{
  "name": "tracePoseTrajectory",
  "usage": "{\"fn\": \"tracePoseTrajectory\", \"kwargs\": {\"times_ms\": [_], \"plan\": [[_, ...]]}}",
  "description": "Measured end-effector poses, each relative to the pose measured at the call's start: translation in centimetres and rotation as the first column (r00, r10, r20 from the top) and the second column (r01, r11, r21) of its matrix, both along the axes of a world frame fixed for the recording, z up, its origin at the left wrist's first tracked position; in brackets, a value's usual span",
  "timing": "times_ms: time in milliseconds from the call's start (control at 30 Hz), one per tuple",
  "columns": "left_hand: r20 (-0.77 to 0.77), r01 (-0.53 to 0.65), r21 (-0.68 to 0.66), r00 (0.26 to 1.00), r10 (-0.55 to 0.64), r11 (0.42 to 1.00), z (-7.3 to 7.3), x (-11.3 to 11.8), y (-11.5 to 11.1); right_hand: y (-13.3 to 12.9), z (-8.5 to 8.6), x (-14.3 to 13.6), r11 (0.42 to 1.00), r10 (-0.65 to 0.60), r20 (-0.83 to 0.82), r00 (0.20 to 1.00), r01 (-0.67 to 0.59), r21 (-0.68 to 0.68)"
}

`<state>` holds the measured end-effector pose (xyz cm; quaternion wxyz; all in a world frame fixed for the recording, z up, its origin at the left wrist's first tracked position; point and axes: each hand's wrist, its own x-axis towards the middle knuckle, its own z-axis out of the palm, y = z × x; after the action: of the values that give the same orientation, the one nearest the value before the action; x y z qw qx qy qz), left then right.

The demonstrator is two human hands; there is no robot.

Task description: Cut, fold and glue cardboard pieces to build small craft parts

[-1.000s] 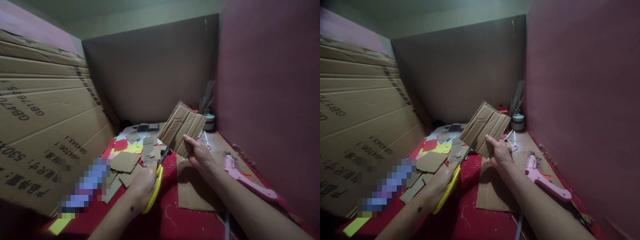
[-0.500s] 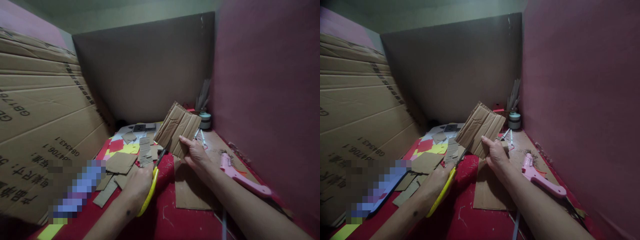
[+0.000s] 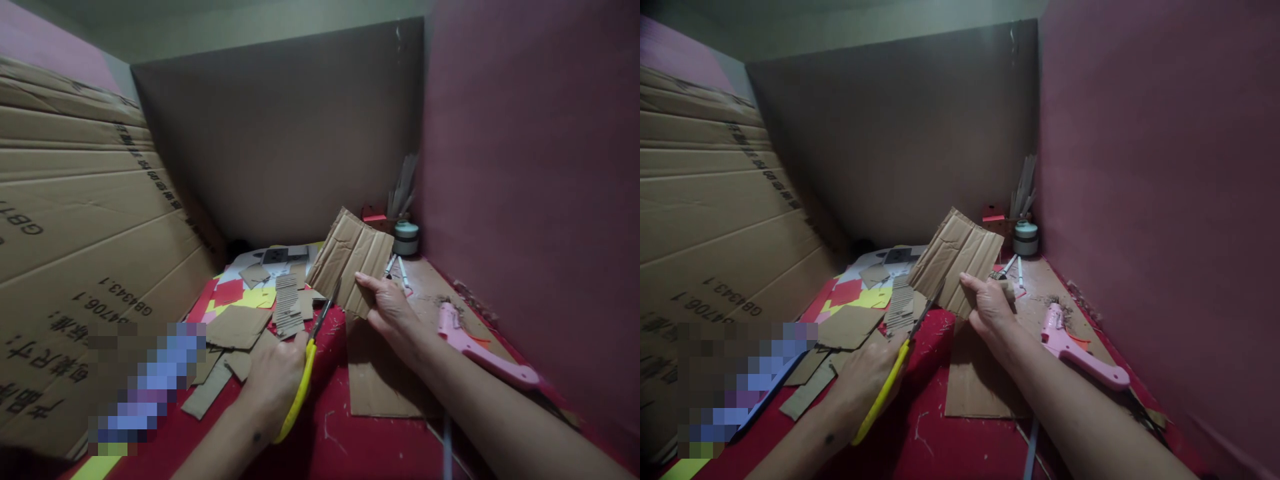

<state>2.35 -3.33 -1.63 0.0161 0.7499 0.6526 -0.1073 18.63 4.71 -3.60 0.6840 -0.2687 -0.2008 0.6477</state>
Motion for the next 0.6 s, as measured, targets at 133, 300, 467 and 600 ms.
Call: {"fn": "tracePoseTrajectory", "kwargs": {"times_ms": [133, 300, 467, 600], "plan": [[0.087, -0.026, -0.005, 0.996, 0.026, 1.000, -0.34, 0.13, -0.14, -0.03, 0.11, 0.09, 1.000, 0.007, 0.019, 1.000, -0.007, 0.027], [0.120, -0.040, 0.024, 0.992, 0.036, 0.999, -0.15, 0.66, -0.16, -0.07, 0.22, 0.06, 1.000, -0.009, 0.030, 0.999, 0.009, 0.015], [0.036, -0.013, 0.013, 0.999, 0.013, 1.000, 0.56, 0.94, 0.04, -0.07, 0.30, 0.06, 1.000, -0.004, 0.004, 1.000, 0.004, 0.018], [0.069, 0.029, 0.011, 0.997, -0.030, 1.000, -0.20, 0.44, 0.34, -0.16, 0.35, 0.05, 1.000, -0.001, 0.004, 1.000, 0.001, 0.027]]}}
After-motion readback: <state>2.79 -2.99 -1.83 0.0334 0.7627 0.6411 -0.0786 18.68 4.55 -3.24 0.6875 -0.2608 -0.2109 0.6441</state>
